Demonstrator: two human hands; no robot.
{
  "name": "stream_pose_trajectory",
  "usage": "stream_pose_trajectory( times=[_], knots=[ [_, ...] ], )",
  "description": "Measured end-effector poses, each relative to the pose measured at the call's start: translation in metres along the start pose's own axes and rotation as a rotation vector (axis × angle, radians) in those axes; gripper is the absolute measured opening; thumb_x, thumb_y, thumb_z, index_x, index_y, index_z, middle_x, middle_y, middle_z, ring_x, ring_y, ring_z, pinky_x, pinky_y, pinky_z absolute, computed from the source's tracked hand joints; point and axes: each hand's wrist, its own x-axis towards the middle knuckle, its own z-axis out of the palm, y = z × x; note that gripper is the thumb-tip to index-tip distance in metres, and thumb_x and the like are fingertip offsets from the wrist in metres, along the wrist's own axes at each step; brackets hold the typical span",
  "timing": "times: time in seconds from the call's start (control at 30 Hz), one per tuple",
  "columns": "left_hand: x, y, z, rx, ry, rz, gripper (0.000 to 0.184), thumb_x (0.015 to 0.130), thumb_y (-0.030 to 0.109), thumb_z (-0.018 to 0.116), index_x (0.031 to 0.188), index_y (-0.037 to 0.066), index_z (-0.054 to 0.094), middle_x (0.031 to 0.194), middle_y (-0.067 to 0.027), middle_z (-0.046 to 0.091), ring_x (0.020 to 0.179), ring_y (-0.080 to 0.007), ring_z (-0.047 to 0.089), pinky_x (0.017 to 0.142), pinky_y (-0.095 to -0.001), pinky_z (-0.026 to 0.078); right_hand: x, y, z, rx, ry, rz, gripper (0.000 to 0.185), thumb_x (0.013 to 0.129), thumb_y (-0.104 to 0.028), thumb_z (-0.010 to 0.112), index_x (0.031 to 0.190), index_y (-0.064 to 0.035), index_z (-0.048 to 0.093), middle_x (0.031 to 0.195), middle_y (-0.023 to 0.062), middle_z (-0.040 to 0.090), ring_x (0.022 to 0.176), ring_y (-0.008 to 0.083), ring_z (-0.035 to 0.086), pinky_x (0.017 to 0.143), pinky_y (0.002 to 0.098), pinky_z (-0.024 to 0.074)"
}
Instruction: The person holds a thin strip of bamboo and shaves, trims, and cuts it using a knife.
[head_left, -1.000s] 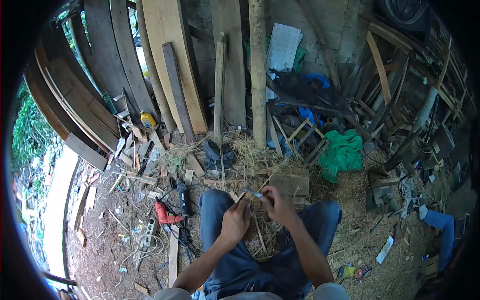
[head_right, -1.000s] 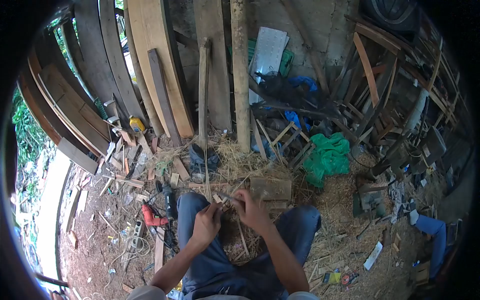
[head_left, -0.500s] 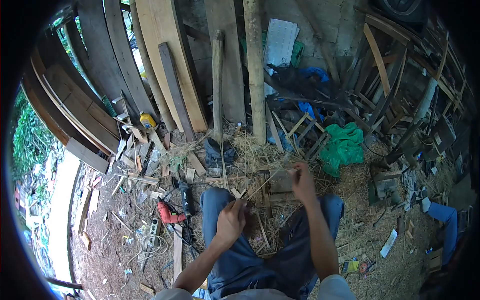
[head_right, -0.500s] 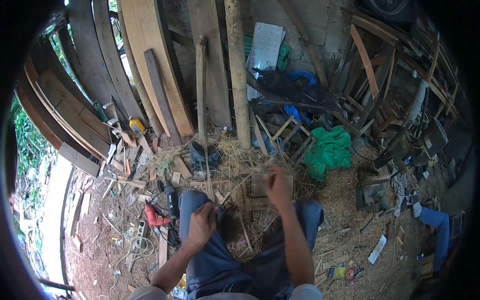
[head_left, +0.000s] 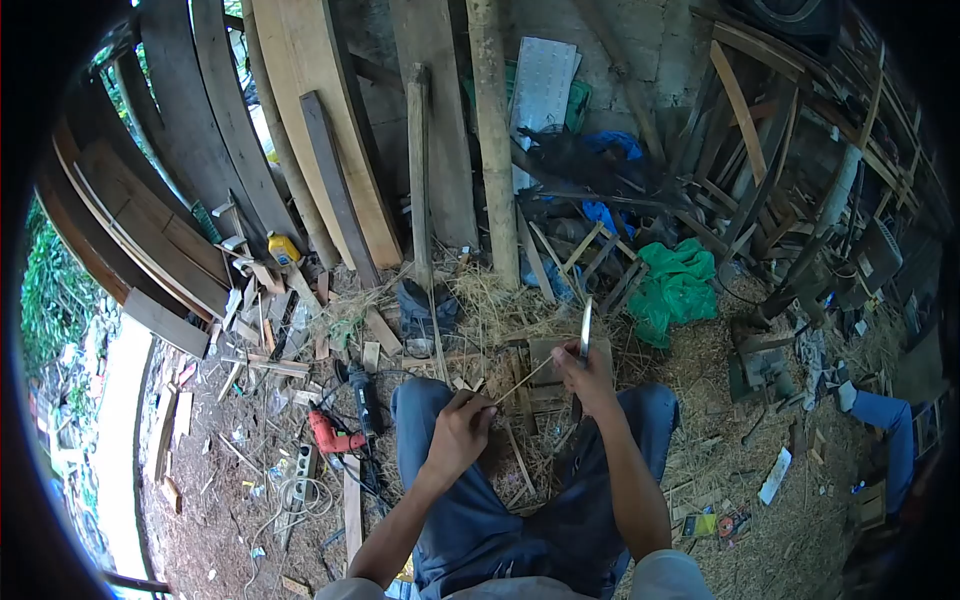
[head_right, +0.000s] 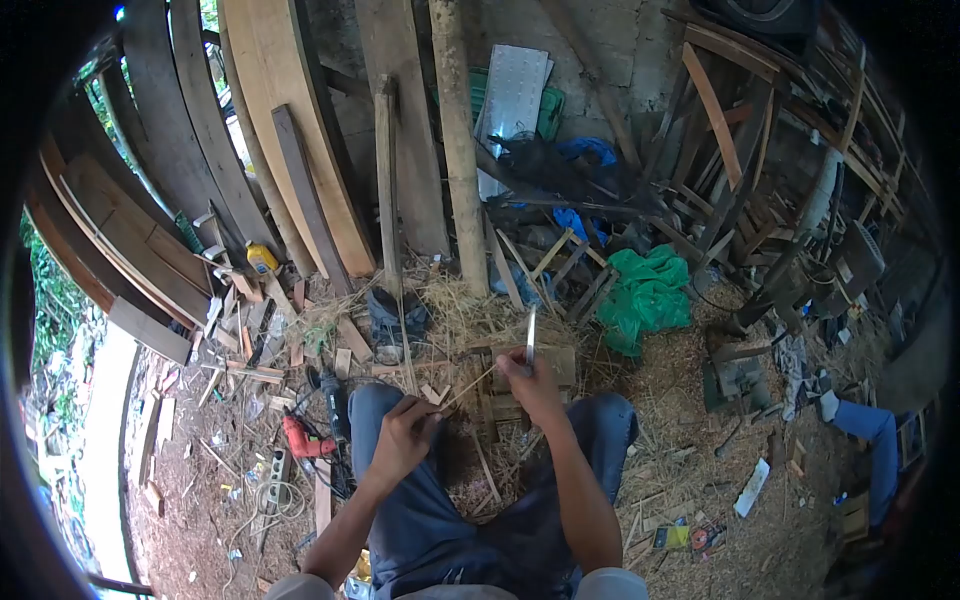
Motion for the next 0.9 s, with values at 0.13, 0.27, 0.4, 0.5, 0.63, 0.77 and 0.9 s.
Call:
stream_pose_trajectory(
  times=[0.13,0.27,0.4,0.5,0.63,0.77,0.9],
  knots=[
    [0.007,-0.011,0.022,-0.095,-0.078,-0.020,0.012,0.081,0.000,0.063,0.093,0.000,0.062,0.085,-0.0135,0.063,0.069,-0.0236,0.062,0.060,-0.0311,0.048,-0.001,0.000,0.002,0.113,-0.014,-0.036,0.016,0.086,-0.022,0.067,0.084,-0.0090,0.058,0.066,-0.0068,0.047,0.049,0.0010,0.036,0.042,0.0214,0.0229],
    [0.040,-0.008,0.048,-0.183,-0.078,0.082,0.010,0.081,0.000,0.062,0.091,-0.001,0.060,0.080,-0.0136,0.062,0.067,-0.0224,0.063,0.059,-0.0313,0.049,0.001,-0.002,0.009,-0.095,0.029,-0.140,0.016,0.085,-0.020,0.067,0.087,-0.0050,0.062,0.071,-0.0020,0.055,0.059,0.0068,0.049,0.053,0.0243,0.0372],
    [0.088,-0.041,0.075,-0.498,-0.094,-0.070,0.008,0.084,-0.001,0.061,0.091,-0.002,0.057,0.078,-0.0085,0.063,0.069,-0.0141,0.064,0.059,-0.0277,0.052,0.024,0.029,-0.005,-0.294,0.135,-0.339,0.026,0.085,-0.024,0.067,0.099,-0.0025,0.064,0.069,-0.0016,0.057,0.064,0.0090,0.053,0.059,0.0255,0.0410],
    [0.116,-0.054,0.085,-0.553,-0.078,-0.144,0.007,0.086,0.000,0.060,0.092,-0.002,0.056,0.079,-0.0070,0.062,0.072,-0.0121,0.064,0.062,-0.0264,0.054,0.026,0.051,-0.007,-0.485,0.063,-0.080,0.033,0.084,-0.027,0.066,0.103,0.0007,0.065,0.086,0.0097,0.067,0.078,0.0177,0.062,0.073,0.0325,0.0462],
    [0.136,-0.073,0.099,-0.679,-0.113,-0.255,0.009,0.087,0.003,0.061,0.091,-0.002,0.055,0.081,-0.0073,0.062,0.074,-0.0124,0.064,0.064,-0.0255,0.055,0.045,0.079,-0.009,-0.457,0.084,-0.090,0.033,0.083,-0.029,0.067,0.101,-0.0003,0.066,0.087,0.0119,0.068,0.081,0.0209,0.063,0.072,0.0338,0.0471],
    [0.155,-0.093,0.104,-0.685,-0.114,-0.267,0.008,0.088,0.002,0.059,0.092,-0.002,0.052,0.083,-0.0097,0.062,0.077,-0.0150,0.064,0.066,-0.0282,0.056,0.069,0.105,-0.020,-0.600,0.171,-0.061,0.027,0.081,-0.023,0.069,0.095,0.0001,0.067,0.084,0.0128,0.067,0.078,0.0220,0.063,0.069,0.0347,0.0474],
    [0.168,-0.100,0.111,-0.516,0.009,-0.120,0.011,0.087,0.004,0.062,0.090,-0.004,0.055,0.078,-0.0085,0.063,0.072,-0.0131,0.066,0.063,-0.0254,0.055,0.084,0.134,-0.033,-0.706,0.249,-0.006,0.029,0.079,-0.012,0.069,0.103,0.0013,0.060,0.086,0.0168,0.064,0.079,0.0275,0.063,0.070,0.0374,0.0476]
  ],
)
